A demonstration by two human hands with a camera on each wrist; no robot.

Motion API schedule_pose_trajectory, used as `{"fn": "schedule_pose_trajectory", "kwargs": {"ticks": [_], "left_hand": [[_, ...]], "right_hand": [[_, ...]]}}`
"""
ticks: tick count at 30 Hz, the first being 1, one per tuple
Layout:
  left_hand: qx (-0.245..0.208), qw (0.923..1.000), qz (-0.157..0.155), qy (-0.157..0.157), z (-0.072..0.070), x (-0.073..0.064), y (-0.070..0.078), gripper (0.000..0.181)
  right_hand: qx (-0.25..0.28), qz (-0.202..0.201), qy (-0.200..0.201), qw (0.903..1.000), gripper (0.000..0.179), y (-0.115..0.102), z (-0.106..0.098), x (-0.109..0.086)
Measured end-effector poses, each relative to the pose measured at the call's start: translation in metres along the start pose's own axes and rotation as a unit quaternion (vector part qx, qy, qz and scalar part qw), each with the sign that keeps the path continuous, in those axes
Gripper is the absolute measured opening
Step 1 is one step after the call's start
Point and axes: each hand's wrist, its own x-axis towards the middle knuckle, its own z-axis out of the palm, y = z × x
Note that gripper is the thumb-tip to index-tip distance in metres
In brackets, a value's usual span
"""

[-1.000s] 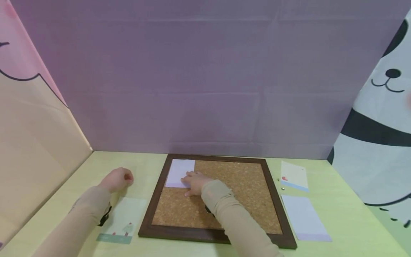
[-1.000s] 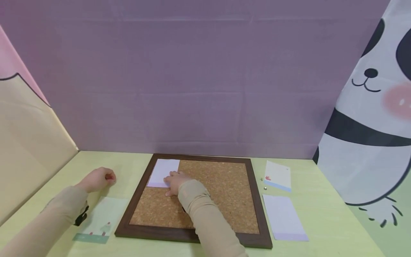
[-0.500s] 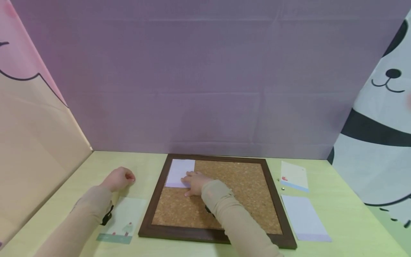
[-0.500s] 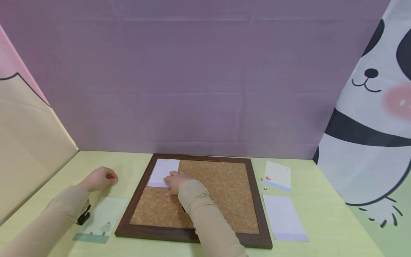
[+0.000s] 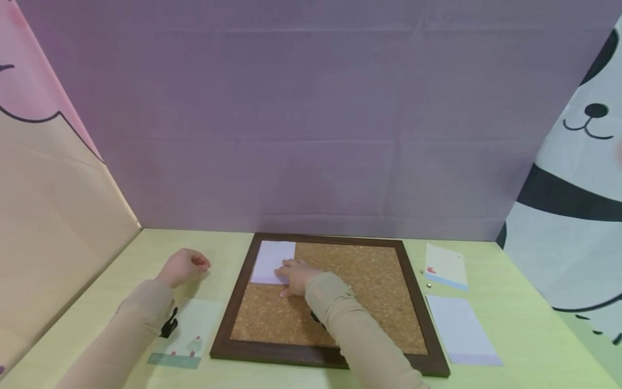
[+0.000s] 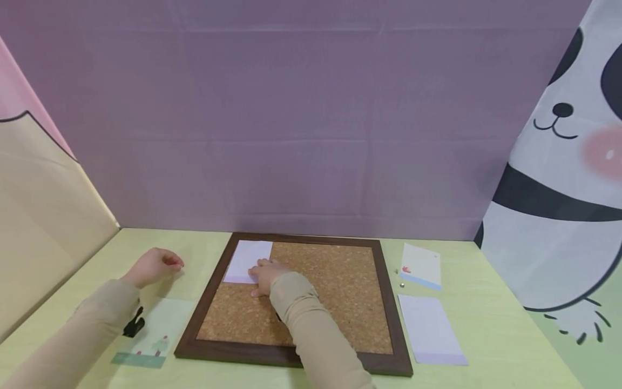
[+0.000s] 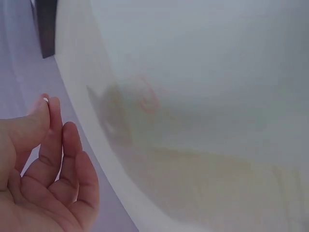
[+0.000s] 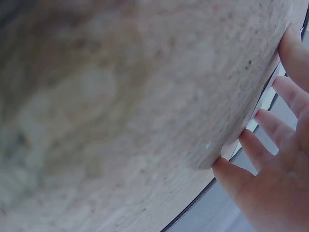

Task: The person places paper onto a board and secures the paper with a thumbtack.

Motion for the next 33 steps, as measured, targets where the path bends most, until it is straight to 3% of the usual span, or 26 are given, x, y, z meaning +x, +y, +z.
{"fn": "schedule_pose_trajectory", "kwargs": {"ticks": [7,20,33], "left_hand": [[-0.046,0.9988,0.008,0.012,0.003,0.004,0.011,0.011],[-0.071,0.9969,-0.033,0.001,0.01,0.008,0.017,0.014],[-0.121,0.9914,-0.049,-0.001,0.013,0.01,0.022,0.023]], "right_hand": [[0.001,-0.001,0.002,1.0,0.058,0.0,0.0,0.0],[-0.003,0.002,0.001,1.0,0.058,0.0,0.001,0.001],[0.005,0.002,-0.002,1.0,0.059,-0.001,0.0,-0.002]]}}
